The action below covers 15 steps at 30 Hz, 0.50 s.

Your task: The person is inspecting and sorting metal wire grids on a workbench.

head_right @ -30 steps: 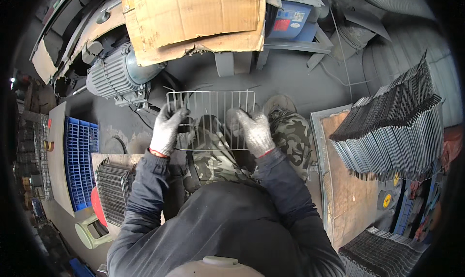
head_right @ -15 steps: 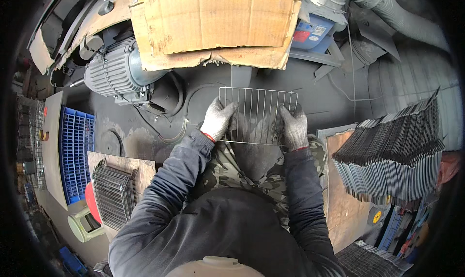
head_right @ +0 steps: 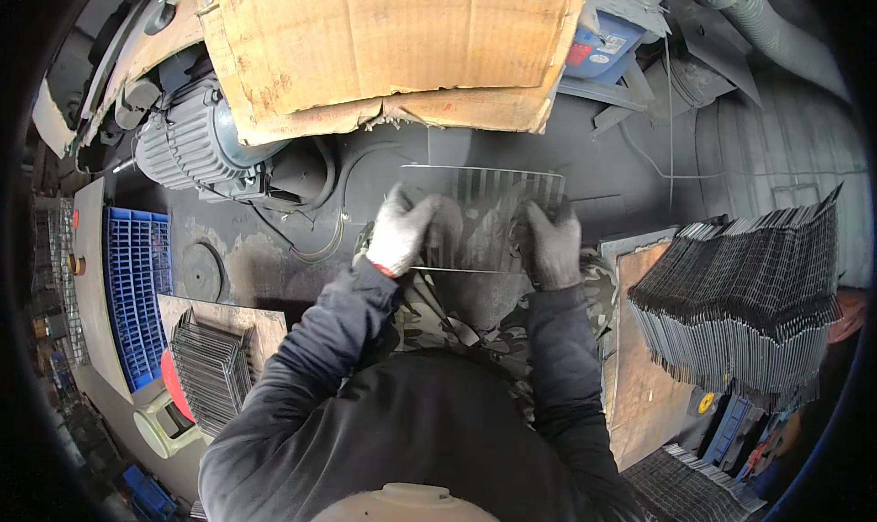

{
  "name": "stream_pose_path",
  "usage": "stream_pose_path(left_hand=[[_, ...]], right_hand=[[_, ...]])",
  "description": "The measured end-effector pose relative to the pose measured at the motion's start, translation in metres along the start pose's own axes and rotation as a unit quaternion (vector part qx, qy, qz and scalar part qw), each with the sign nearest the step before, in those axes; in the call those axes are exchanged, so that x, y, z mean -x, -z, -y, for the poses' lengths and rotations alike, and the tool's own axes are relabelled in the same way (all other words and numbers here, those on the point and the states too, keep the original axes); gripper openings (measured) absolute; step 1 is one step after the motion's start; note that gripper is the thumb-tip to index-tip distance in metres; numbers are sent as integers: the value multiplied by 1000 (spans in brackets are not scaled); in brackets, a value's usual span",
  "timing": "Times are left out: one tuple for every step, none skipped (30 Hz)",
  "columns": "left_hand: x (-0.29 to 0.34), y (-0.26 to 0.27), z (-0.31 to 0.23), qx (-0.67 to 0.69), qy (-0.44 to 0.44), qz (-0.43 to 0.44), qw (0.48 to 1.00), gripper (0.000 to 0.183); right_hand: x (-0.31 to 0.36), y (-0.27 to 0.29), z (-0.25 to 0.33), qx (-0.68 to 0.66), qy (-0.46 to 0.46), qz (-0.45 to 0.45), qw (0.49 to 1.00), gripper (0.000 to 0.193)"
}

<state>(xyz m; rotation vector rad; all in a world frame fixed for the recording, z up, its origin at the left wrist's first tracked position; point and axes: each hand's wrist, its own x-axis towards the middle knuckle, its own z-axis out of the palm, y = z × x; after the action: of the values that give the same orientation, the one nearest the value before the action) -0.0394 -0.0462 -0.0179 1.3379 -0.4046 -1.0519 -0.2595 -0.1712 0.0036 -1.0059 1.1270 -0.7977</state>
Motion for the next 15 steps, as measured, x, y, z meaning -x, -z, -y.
stream_pose_path(left_hand=[[5, 11, -6, -14, 1, -51, 999, 29], [9, 35, -9, 12, 73, -33, 997, 27], [11, 55, -11, 12, 73, -31, 997, 27], [13, 70, -13, 36, 41, -52, 997, 23], [15, 76, -12, 61, 7, -82, 995, 18], [13, 73, -11, 44, 14, -67, 997, 19], [10, 75, -13, 26, 20, -57, 998, 19], [7, 64, -18, 17, 46, -32, 998, 20], [5, 42, -20, 8, 73, -7, 997, 20], [3, 21, -17, -3, 53, 4, 999, 21], [3, 1, -13, -16, 33, 19, 999, 23], [-5, -6, 13, -42, 1, 0, 999, 23], [-16, -6, 37, -67, -33, -18, 997, 24], [-3, -4, 7, -18, 28, -8, 999, 23], [1, 12, 0, 42, 64, 9, 997, 22]], right_hand=[[-1, -17, -4, 24, 28, 32, 999, 23], [-1, -34, -7, 48, 56, 61, 995, 24], [-5, -47, -22, 108, 22, 72, 991, 23], [-6, -65, -42, 21, 2, 68, 997, 22], [-10, -80, -51, 18, 37, 87, 995, 18], [-8, -72, -50, 25, 37, 71, 996, 16], [0, -75, -37, 32, 36, 61, 997, 14], [-1, -58, -32, 88, 73, 34, 993, 13], [-3, -31, -24, 144, 109, 6, 984, 13], [2, -14, -8, 54, 41, 7, 998, 15], [8, -6, 8, -38, -26, 2, 999, 18], [9, -9, 12, -39, -27, 4, 999, 18], [7, -14, 16, -24, 9, -2, 1000, 18], [5, -12, 17, -11, 45, -13, 999, 18], [-2, -17, 3, 14, 41, 11, 999, 20]])
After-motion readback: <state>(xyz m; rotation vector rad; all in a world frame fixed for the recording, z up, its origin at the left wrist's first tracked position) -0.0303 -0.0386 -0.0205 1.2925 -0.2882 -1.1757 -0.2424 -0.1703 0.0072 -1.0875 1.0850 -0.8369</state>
